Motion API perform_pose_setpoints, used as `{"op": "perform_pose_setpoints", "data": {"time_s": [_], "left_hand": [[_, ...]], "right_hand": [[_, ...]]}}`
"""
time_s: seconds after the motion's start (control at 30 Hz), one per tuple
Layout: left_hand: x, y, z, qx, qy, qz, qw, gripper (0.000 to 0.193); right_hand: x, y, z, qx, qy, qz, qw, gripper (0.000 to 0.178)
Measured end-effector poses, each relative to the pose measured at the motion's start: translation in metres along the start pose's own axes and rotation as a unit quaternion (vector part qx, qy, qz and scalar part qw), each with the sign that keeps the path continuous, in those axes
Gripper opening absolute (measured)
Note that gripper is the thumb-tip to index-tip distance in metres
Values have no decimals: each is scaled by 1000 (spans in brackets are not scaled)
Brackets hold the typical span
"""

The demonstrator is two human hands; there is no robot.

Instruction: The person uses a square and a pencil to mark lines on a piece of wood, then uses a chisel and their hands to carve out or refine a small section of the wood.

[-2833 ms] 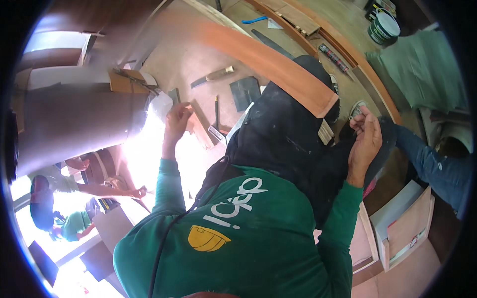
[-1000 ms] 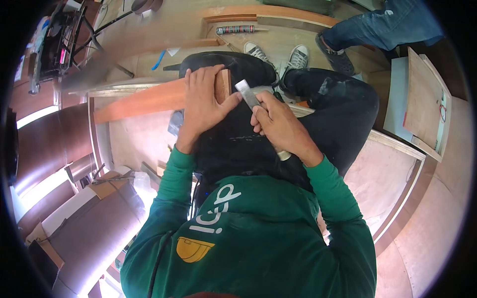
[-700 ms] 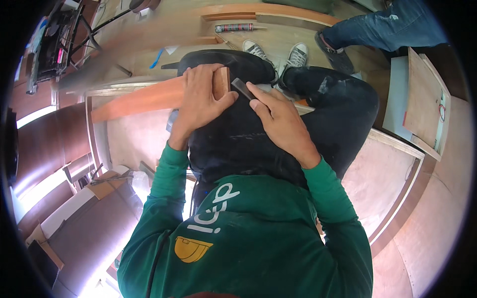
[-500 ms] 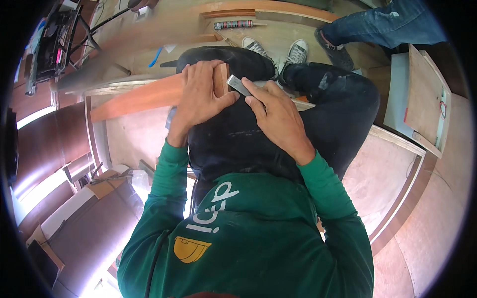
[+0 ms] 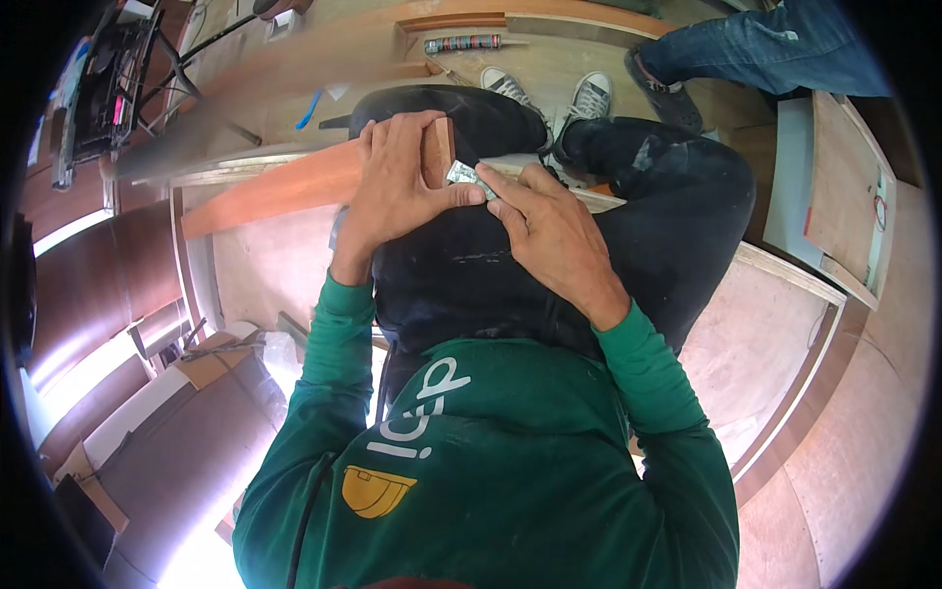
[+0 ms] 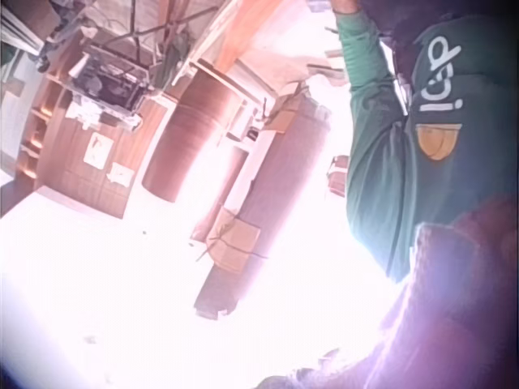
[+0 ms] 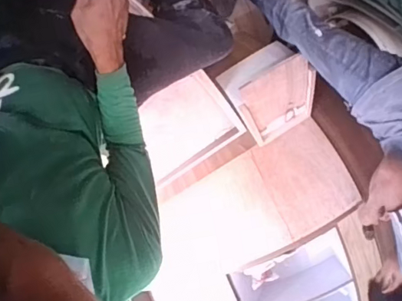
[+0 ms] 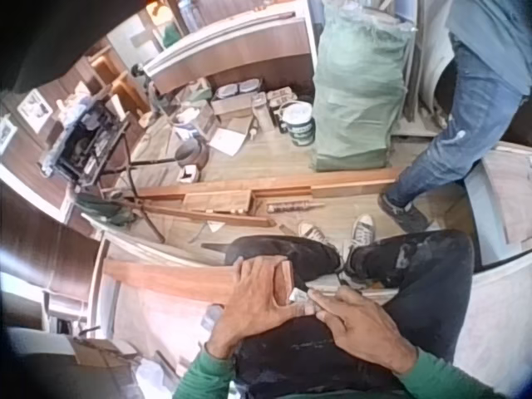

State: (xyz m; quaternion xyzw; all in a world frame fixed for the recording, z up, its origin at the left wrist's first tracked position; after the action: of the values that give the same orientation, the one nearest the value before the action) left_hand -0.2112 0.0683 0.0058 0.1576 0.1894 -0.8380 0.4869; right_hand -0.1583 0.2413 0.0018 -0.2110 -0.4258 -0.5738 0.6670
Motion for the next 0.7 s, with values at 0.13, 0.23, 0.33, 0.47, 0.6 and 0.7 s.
{"op": "perform_pose_setpoints", "data": {"time_s": [0.13, 0.23, 0.33, 0.47, 0.6, 0.7], "left_hand": [[0, -1, 1, -6, 8, -1, 1000, 101], [0, -1, 1, -8, 4, 0, 1000, 99], [1, -1, 1, -8, -2, 2, 1000, 97], [1, -1, 1, -12, -2, 1, 1000, 91], [2, -2, -1, -14, -6, 13, 1000, 85], [2, -2, -3, -7, -13, 26, 1000, 84]], "right_hand": [[0, -2, 0, 0, 4, 10, 1000, 41], [0, -4, -1, 0, 6, 12, 1000, 41], [-1, -4, -2, -10, 5, 16, 1000, 42], [-1, -4, -2, -26, -2, 23, 999, 43], [-2, -7, -3, -39, 3, 23, 999, 43], [-1, -12, -3, -42, -7, 18, 999, 43]]}}
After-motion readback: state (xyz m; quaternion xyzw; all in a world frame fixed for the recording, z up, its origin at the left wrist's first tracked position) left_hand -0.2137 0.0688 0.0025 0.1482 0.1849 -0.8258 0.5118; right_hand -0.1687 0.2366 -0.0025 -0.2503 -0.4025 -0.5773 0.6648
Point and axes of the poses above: each hand's wrist, its own y-axis away from the middle knuckle, its own z-axis out of the back of the hand, x = y × z, the point moved 9 cm from there along -y, towards the middle knuckle, and after that the axes turned 5 degrees about -z, right-handed, at the moved point
